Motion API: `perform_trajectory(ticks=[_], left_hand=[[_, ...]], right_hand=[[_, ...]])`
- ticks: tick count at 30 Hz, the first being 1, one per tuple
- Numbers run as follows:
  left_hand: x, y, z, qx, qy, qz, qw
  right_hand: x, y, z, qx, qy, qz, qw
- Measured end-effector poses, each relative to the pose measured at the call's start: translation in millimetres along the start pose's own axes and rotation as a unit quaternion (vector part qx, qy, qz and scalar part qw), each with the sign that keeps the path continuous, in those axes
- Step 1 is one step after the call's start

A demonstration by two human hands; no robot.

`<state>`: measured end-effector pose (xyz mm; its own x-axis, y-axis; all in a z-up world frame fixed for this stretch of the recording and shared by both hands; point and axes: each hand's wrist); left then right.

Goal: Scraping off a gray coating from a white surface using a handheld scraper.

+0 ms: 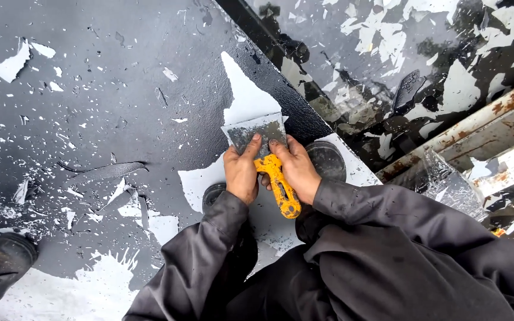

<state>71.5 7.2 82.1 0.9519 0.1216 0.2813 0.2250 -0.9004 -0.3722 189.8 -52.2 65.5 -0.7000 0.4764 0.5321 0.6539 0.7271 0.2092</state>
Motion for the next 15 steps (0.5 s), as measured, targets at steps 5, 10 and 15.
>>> perform_trajectory(ticks=[5, 10, 15], left_hand=[[-12, 19, 6, 0.038, 0.0, 0.018, 0.999], [-10, 31, 12, 0.082, -0.016, 0.081, 0.993], [-7, 32, 26, 0.117, -0.043, 0.111, 0.986]], right_hand=[[-4, -3, -2, 0.02, 0.008, 0.009, 1.0], [-8, -6, 0, 0.033, -0.004, 0.004, 0.999], [-12, -7, 9, 0.012, -0.011, -0.001, 1.0]])
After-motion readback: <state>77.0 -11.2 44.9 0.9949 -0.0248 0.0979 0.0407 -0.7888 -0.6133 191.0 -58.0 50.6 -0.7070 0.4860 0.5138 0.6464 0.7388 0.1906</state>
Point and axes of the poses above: each hand's wrist, its own z-axis towards the middle knuckle, its own x-axis out of the palm, y = z × x, and after that the axes turned 10 degrees about y, right-handed
